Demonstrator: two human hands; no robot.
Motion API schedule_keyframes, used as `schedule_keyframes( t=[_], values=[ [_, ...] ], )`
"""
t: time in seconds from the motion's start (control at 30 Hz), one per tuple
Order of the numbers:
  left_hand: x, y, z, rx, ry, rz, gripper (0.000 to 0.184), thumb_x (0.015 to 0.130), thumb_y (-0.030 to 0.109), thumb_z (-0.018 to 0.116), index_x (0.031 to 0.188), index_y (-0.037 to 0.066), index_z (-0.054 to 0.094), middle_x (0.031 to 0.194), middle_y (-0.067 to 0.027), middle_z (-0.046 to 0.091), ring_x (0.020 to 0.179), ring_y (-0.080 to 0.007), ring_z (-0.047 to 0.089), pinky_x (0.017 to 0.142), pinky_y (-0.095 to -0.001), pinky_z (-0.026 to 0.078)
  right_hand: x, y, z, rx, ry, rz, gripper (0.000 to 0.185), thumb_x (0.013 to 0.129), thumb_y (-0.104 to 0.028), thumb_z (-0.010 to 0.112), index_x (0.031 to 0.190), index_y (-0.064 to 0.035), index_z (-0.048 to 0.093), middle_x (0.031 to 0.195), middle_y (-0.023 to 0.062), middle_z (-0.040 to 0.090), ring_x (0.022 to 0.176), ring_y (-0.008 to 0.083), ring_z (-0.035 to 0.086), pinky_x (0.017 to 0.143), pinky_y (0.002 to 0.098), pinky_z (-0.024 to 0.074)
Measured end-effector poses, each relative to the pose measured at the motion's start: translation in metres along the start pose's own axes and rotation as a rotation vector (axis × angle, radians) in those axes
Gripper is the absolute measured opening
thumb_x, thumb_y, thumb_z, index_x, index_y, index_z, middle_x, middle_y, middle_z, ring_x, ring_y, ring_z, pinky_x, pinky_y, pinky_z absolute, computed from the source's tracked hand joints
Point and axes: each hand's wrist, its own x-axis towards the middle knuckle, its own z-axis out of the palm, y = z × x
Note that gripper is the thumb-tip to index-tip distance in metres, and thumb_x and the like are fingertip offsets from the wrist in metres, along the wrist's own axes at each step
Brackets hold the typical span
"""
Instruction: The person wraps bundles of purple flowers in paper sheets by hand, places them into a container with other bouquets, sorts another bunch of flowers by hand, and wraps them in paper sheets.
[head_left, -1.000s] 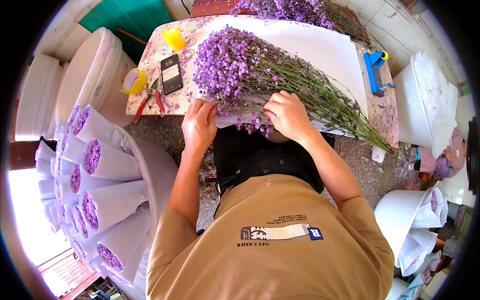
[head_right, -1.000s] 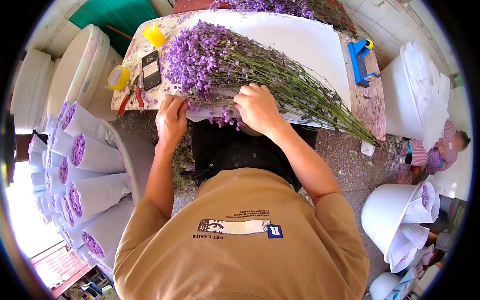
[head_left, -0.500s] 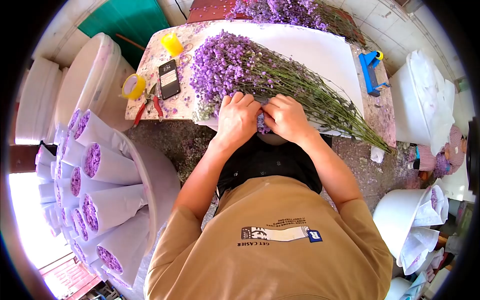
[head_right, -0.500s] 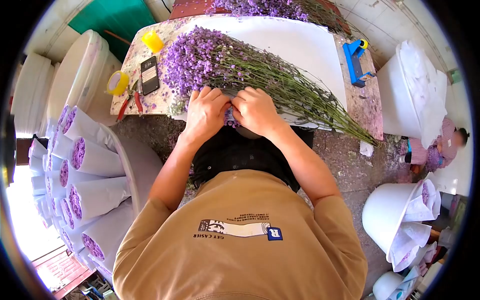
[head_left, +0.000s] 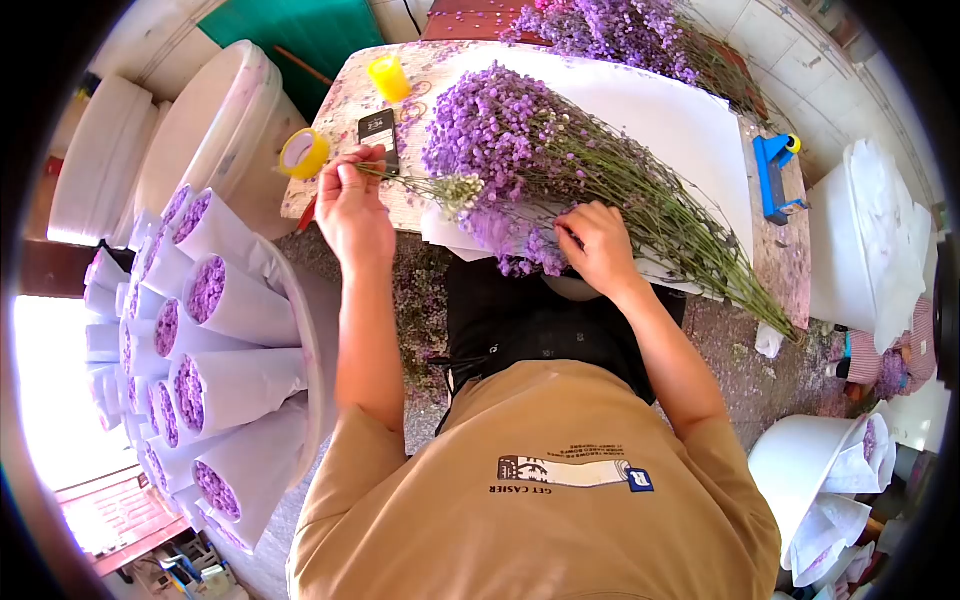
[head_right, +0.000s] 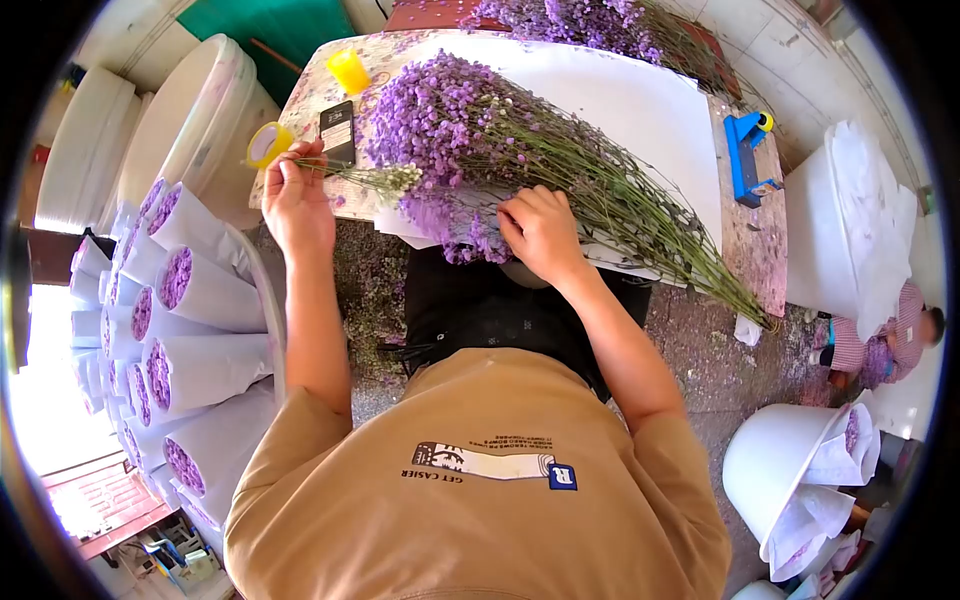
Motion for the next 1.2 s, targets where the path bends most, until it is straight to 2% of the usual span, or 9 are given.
schedule_keyframes(
  t=[0.37, 0.6, 0.77, 0.83, 0.9, 0.97, 1.03, 1.1, 1.2],
  values=[
    [-0.023, -0.026, -0.004, 0.028, -0.25, -0.224, 0.011, 0.107, 0.015, 0.049, 0.103, 0.007, 0.055, 0.086, -0.0104, 0.064, 0.079, -0.0248, 0.065, 0.083, -0.0412, 0.056, 0.001, -0.003, 0.014, -0.038, -0.084, -0.06, 0.013, 0.082, -0.015, 0.074, 0.093, -0.0077, 0.073, 0.086, 0.0033, 0.065, 0.087, 0.0231, 0.059, 0.079, 0.0373, 0.0423],
    [0.05, 0.059, -0.079, -0.223, 0.091, 0.12, 0.006, 0.101, 0.006, 0.05, 0.097, 0.008, 0.053, 0.071, -0.0016, 0.044, 0.062, -0.0149, 0.041, 0.068, -0.0335, 0.047, 0.002, 0.0, 0.013, -0.009, -0.1, -0.025, 0.015, 0.083, -0.017, 0.074, 0.094, -0.0079, 0.074, 0.086, 0.0043, 0.064, 0.088, 0.0241, 0.059, 0.08, 0.0377, 0.0416],
    [-0.008, 0.098, -0.064, 0.771, -0.365, -0.333, 0.021, 0.102, 0.017, 0.058, 0.114, 0.001, 0.062, 0.096, -0.0121, 0.065, 0.09, -0.0232, 0.064, 0.084, -0.0369, 0.052, 0.028, -0.014, -0.02, 0.153, -0.173, 0.038, 0.017, 0.087, -0.02, 0.073, 0.099, -0.0075, 0.074, 0.088, 0.0054, 0.067, 0.085, 0.0237, 0.063, 0.078, 0.037, 0.0462],
    [-0.033, 0.088, -0.058, 1.296, -0.804, -0.228, 0.037, 0.098, 0.02, 0.065, 0.126, -0.004, 0.06, 0.112, -0.0164, 0.07, 0.104, -0.0239, 0.067, 0.095, -0.0356, 0.051, 0.053, -0.015, -0.048, 0.473, -0.106, 0.211, 0.025, 0.091, -0.024, 0.073, 0.109, -0.0071, 0.073, 0.097, 0.0064, 0.072, 0.084, 0.0208, 0.068, 0.076, 0.0352, 0.052],
    [-0.055, 0.059, -0.062, 1.314, -0.903, -0.328, 0.043, 0.097, 0.018, 0.067, 0.131, -0.005, 0.059, 0.121, -0.0182, 0.069, 0.11, -0.0219, 0.066, 0.1, -0.033, 0.049, 0.08, 0.014, -0.067, 0.396, 0.009, 0.299, 0.033, 0.092, -0.027, 0.073, 0.116, -0.0038, 0.071, 0.109, 0.0093, 0.074, 0.087, 0.0194, 0.071, 0.077, 0.032, 0.0559],
    [-0.071, 0.029, -0.049, 0.993, -0.828, -0.857, 0.041, 0.096, 0.02, 0.068, 0.128, -0.005, 0.061, 0.114, -0.0151, 0.071, 0.106, -0.0218, 0.068, 0.094, -0.0344, 0.052, 0.116, 0.064, -0.071, 0.283, 0.055, 0.327, 0.053, 0.089, -0.037, 0.077, 0.126, -0.0002, 0.065, 0.122, 0.0155, 0.071, 0.104, 0.0245, 0.07, 0.09, 0.0358, 0.0543],
    [-0.069, -0.008, -0.052, 0.868, -0.901, -0.893, 0.056, 0.096, 0.028, 0.068, 0.137, -0.006, 0.051, 0.12, -0.0185, 0.067, 0.107, -0.0255, 0.068, 0.093, -0.0365, 0.053, 0.138, 0.125, -0.039, 0.286, -0.016, 0.443, 0.069, 0.085, -0.045, 0.079, 0.132, 0.002, 0.06, 0.129, 0.0195, 0.066, 0.112, 0.0274, 0.065, 0.096, 0.0386, 0.0513],
    [-0.061, -0.035, -0.035, 0.4, -0.516, -1.143, 0.074, 0.096, 0.037, 0.069, 0.147, -0.005, 0.036, 0.125, -0.0213, 0.063, 0.115, -0.0316, 0.063, 0.098, -0.0445, 0.052, 0.142, 0.14, -0.025, 0.32, -0.299, 0.65, 0.111, 0.071, -0.065, 0.082, 0.148, 0.0047, 0.043, 0.147, 0.0252, 0.05, 0.132, 0.0327, 0.051, 0.109, 0.0433, 0.0413],
    [-0.054, -0.06, -0.011, 0.119, -0.396, -0.999, 0.084, 0.095, 0.042, 0.069, 0.151, -0.004, 0.027, 0.133, -0.0241, 0.058, 0.126, -0.0368, 0.055, 0.103, -0.0559, 0.046, 0.135, 0.113, -0.025, 0.594, -0.583, 0.521, 0.104, 0.072, -0.056, 0.086, 0.147, 0.0038, 0.045, 0.146, 0.019, 0.053, 0.133, 0.0288, 0.051, 0.111, 0.0404, 0.0392]
  ],
)
